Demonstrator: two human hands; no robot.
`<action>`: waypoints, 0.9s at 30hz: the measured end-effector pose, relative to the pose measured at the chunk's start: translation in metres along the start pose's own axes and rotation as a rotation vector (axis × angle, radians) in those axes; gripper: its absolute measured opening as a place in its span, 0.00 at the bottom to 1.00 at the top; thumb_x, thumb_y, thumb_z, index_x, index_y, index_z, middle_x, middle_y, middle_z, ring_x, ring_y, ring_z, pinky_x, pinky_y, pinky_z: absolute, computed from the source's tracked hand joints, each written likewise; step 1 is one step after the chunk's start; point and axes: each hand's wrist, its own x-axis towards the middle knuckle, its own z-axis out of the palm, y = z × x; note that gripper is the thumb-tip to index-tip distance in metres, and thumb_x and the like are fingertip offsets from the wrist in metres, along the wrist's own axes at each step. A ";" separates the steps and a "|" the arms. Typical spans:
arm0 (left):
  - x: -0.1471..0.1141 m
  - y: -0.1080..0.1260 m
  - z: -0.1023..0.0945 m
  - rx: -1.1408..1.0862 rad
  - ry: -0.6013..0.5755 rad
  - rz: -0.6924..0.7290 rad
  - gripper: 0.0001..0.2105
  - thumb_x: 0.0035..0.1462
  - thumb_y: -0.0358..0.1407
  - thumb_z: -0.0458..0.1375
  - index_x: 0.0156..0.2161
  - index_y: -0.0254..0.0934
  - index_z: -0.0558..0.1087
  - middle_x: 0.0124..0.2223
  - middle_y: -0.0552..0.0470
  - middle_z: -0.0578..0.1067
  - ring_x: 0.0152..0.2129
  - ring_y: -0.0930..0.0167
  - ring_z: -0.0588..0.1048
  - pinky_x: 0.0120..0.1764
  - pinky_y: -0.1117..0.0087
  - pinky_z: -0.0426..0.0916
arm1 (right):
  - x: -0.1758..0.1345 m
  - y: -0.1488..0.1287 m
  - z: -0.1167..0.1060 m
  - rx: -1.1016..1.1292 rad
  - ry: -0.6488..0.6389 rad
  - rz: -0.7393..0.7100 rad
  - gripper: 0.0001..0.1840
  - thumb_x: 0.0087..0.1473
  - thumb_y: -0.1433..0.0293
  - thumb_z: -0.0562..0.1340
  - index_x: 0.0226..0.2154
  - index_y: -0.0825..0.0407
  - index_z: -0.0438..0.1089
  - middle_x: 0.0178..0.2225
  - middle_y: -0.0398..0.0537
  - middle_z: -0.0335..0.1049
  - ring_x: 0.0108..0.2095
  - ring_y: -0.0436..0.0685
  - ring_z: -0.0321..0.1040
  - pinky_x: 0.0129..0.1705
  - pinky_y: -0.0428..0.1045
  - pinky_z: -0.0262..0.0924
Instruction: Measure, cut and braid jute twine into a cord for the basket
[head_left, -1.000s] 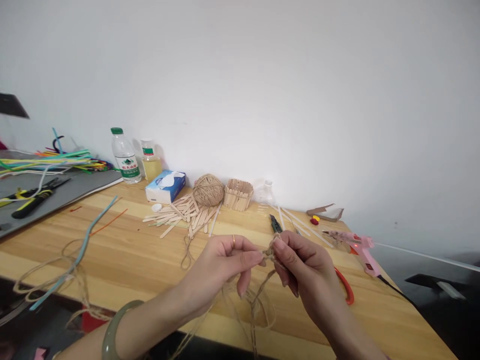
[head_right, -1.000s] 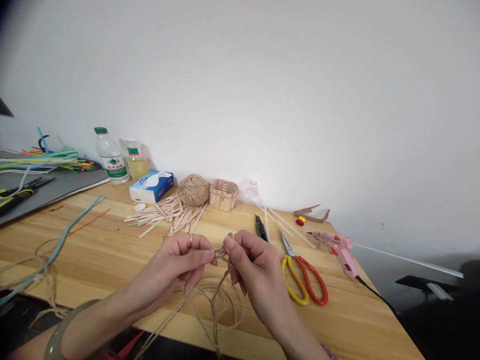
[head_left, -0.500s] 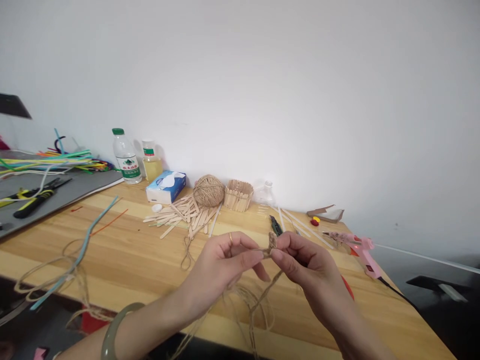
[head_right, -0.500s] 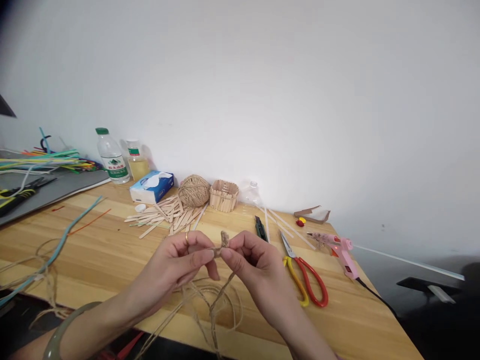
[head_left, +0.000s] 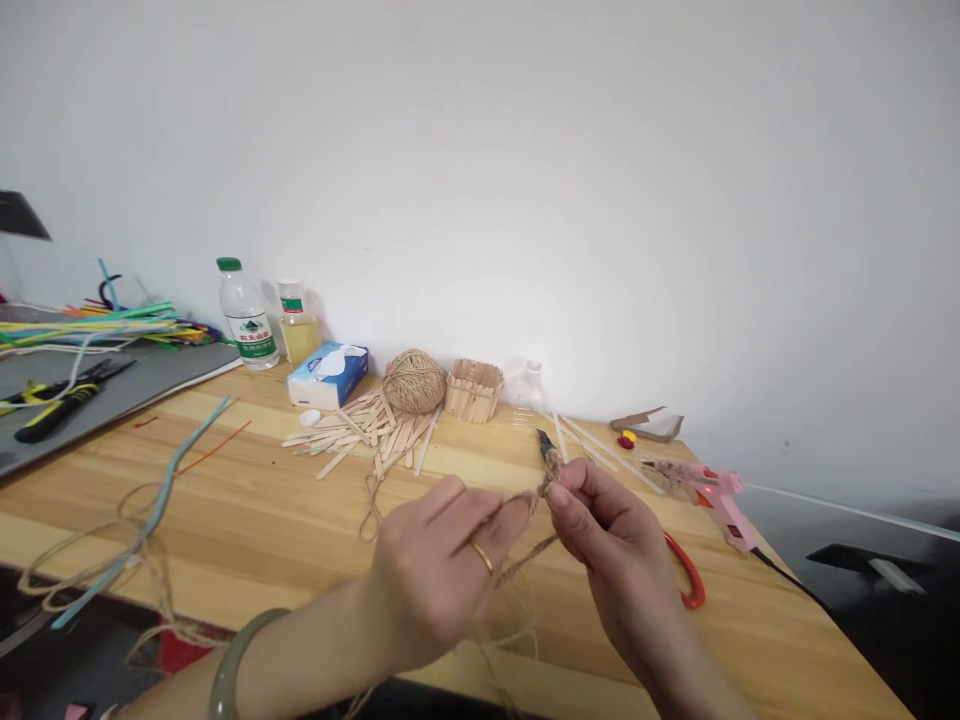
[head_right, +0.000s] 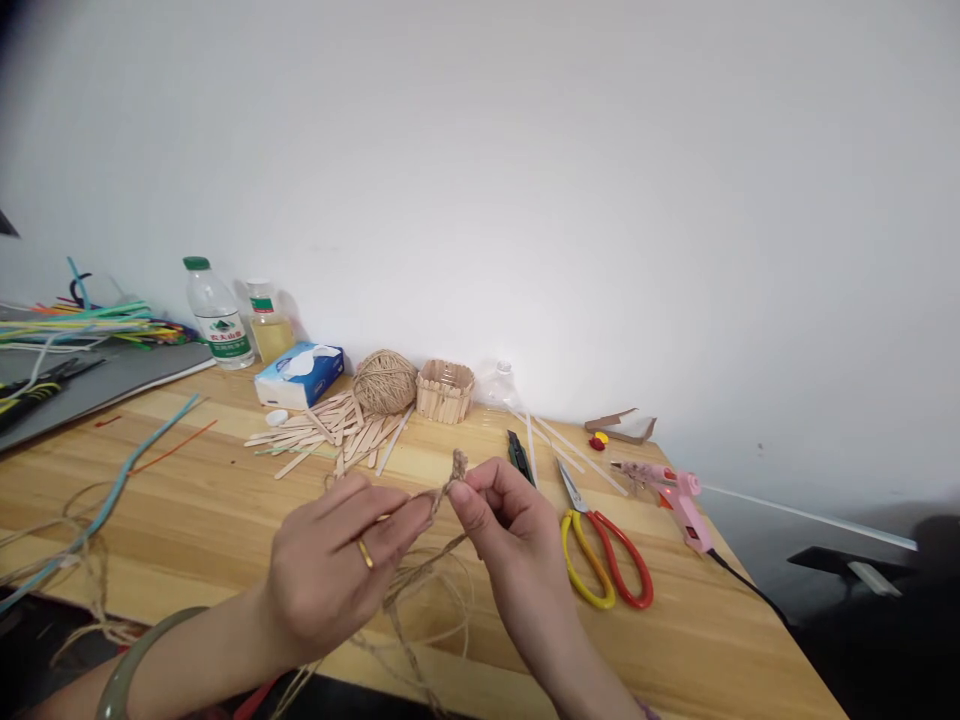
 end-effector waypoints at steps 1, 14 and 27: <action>-0.002 0.000 0.002 0.145 0.041 0.094 0.09 0.52 0.24 0.53 0.38 0.29 0.72 0.26 0.47 0.73 0.22 0.73 0.67 0.24 0.72 0.60 | -0.001 0.002 0.003 0.046 0.025 0.027 0.17 0.49 0.59 0.60 0.23 0.54 0.58 0.16 0.36 0.46 0.18 0.44 0.41 0.18 0.41 0.37; -0.013 0.000 0.011 0.488 0.040 0.203 0.12 0.52 0.28 0.53 0.43 0.26 0.69 0.26 0.47 0.72 0.21 0.71 0.66 0.23 0.70 0.60 | 0.000 0.011 0.018 -0.001 0.051 0.094 0.19 0.48 0.56 0.59 0.27 0.57 0.66 0.17 0.38 0.49 0.17 0.44 0.43 0.18 0.42 0.38; 0.038 -0.014 -0.013 -0.759 -0.408 -0.753 0.09 0.52 0.37 0.53 0.26 0.33 0.70 0.27 0.53 0.71 0.26 0.73 0.68 0.30 0.73 0.62 | 0.004 -0.005 0.011 -0.307 -0.225 0.055 0.20 0.53 0.57 0.52 0.18 0.54 0.56 0.14 0.38 0.49 0.17 0.45 0.45 0.19 0.42 0.40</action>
